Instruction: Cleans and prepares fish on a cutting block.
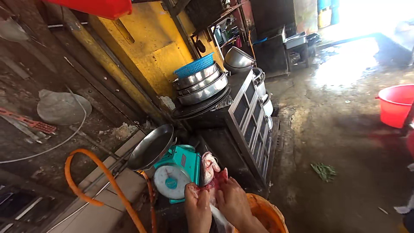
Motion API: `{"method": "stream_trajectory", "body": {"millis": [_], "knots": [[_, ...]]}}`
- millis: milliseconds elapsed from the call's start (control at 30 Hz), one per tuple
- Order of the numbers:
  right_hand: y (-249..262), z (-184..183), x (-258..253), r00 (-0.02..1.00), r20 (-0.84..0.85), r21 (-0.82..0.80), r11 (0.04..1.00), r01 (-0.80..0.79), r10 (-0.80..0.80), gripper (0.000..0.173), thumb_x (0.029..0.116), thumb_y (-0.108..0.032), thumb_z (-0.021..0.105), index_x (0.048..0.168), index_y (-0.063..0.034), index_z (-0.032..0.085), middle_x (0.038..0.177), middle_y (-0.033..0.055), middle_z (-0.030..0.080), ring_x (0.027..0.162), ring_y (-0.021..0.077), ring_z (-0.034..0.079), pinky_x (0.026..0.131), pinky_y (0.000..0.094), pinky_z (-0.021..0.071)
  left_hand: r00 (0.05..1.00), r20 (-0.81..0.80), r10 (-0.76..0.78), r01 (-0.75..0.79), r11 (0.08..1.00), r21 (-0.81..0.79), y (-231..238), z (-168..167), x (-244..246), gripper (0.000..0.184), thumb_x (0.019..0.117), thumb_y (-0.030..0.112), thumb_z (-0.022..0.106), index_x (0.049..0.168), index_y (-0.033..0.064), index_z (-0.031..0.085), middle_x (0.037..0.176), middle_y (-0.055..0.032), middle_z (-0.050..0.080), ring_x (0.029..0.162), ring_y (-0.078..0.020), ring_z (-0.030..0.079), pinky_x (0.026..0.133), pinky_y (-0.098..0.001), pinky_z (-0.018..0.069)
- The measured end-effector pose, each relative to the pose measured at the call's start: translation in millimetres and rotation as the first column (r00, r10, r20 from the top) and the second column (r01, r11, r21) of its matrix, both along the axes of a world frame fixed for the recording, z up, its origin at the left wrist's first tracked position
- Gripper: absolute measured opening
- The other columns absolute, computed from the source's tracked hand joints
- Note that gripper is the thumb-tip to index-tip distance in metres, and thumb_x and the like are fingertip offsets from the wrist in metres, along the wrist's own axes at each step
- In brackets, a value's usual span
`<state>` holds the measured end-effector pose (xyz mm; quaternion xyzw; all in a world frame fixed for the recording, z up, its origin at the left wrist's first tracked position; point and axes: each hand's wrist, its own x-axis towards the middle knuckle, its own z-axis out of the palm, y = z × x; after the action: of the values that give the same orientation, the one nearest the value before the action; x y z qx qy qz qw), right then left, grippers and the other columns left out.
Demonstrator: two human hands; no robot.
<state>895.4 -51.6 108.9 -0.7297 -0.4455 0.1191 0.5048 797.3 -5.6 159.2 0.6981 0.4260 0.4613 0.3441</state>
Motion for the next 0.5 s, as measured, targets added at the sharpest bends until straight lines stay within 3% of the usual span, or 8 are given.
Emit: {"method": "stream_trajectory", "body": {"millis": [67,133,233,300,400,500], "knots": [[-3,-18,4,0.999,-0.031,-0.027,1.000,0.011,-0.012,0.038,0.0943,-0.025,0.050,0.090,0.0015,0.077,0.099,0.0171,0.076,0.107,0.0335,0.072,0.107,0.0515,0.0492,1.000,0.005,0.026,-0.026,0.999,-0.020,2,-2,-1,0.023,0.0832,0.002,0.058,0.105,-0.0036,0.054,0.083,-0.0079,0.058,0.074,-0.0125,0.059,0.068,-0.0308,0.0518],[-12,-34,12,0.993,-0.116,-0.069,0.997,-0.040,0.032,0.036,0.0959,-0.023,0.051,0.094,0.0035,0.075,0.105,0.0192,0.075,0.108,0.0355,0.070,0.099,0.0542,0.0520,0.999,0.014,0.036,-0.036,0.999,-0.020,7,1,-4,0.026,0.0830,0.003,0.057,0.107,-0.0050,0.054,0.085,-0.0085,0.058,0.076,-0.0126,0.059,0.070,-0.0312,0.0520],[-15,-55,10,0.994,-0.100,0.016,0.999,-0.035,0.036,0.032,0.0932,-0.022,0.052,0.081,0.0016,0.070,0.095,0.0170,0.073,0.090,0.0335,0.073,0.078,0.0542,0.0575,1.000,0.014,0.004,-0.004,0.999,-0.040,14,5,-8,0.027,0.0843,0.002,0.056,0.110,-0.0051,0.053,0.088,-0.0094,0.059,0.079,-0.0129,0.061,0.072,-0.0313,0.0534],[-13,-65,8,0.999,-0.047,0.070,0.997,0.017,-0.014,0.031,0.0914,-0.022,0.053,0.076,0.0000,0.068,0.089,0.0151,0.073,0.083,0.0315,0.073,0.071,0.0520,0.0583,1.000,0.019,0.005,-0.004,0.999,-0.038,18,4,-8,0.028,0.0840,0.001,0.055,0.111,-0.0057,0.053,0.091,-0.0105,0.059,0.082,-0.0137,0.061,0.074,-0.0322,0.0536],[-11,-91,11,0.997,-0.033,0.034,0.997,0.069,-0.068,0.032,0.0910,-0.023,0.053,0.075,0.0004,0.069,0.088,0.0154,0.073,0.083,0.0321,0.074,0.071,0.0523,0.0587,1.000,0.002,0.016,-0.016,1.000,-0.003,17,-2,-5,0.024,0.0818,0.000,0.055,0.105,-0.0043,0.052,0.085,-0.0066,0.057,0.077,-0.0090,0.060,0.070,-0.0276,0.0527],[-26,-124,16,0.981,-0.187,-0.209,0.978,0.010,-0.050,0.038,0.0980,-0.025,0.051,0.092,0.0037,0.074,0.105,0.0211,0.074,0.099,0.0383,0.072,0.086,0.0584,0.0567,0.998,0.016,0.056,-0.056,0.998,0.032,20,-10,-9,0.025,0.0842,-0.004,0.055,0.109,-0.0086,0.051,0.088,-0.0075,0.056,0.079,-0.0070,0.058,0.073,-0.0257,0.0522]]}}
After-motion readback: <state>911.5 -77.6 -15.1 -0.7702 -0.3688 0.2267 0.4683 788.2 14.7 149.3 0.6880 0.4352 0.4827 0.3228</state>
